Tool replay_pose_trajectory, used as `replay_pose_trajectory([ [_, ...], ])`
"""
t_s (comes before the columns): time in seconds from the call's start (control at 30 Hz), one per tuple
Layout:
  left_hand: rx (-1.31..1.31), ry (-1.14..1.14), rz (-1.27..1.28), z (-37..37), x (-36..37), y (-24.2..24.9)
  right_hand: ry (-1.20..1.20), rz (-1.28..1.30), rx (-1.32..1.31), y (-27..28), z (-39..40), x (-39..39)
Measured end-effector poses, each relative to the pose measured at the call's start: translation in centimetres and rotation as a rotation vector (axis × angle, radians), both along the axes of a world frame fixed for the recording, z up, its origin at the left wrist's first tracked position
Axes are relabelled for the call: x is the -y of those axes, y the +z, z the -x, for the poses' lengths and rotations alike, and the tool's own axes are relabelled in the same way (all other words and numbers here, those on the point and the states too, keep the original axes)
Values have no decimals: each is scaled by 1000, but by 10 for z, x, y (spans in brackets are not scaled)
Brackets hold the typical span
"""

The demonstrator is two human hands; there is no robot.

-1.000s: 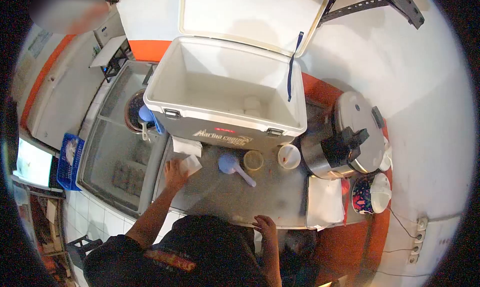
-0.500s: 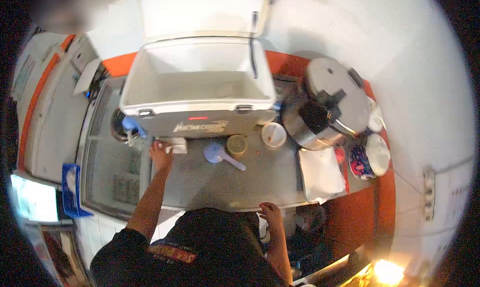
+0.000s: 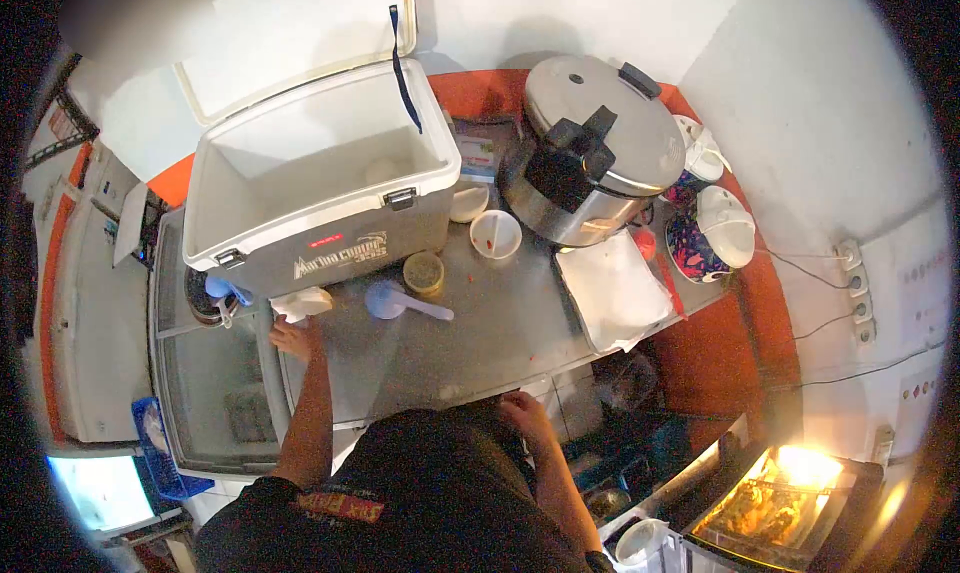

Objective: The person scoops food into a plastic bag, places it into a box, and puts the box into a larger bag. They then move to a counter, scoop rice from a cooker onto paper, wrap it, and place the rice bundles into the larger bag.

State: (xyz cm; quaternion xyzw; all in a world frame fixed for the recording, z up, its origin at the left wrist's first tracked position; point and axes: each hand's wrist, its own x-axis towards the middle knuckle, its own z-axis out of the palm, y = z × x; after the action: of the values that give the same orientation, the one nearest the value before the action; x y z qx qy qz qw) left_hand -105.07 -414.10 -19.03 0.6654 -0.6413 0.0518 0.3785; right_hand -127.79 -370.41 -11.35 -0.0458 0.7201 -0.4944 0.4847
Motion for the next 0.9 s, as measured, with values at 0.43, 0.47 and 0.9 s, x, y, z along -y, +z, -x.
replay_pose_trajectory([
  [0.43,-93,-624,-246,57,-85,45,304,150,-979,-11,37,231],
  [0.47,-84,-776,-205,70,-84,46,321,68,-981,24,23,238],
  [0.9,160,-1026,-641,243,-85,30,273,18,-589,-51,-2,85],
])
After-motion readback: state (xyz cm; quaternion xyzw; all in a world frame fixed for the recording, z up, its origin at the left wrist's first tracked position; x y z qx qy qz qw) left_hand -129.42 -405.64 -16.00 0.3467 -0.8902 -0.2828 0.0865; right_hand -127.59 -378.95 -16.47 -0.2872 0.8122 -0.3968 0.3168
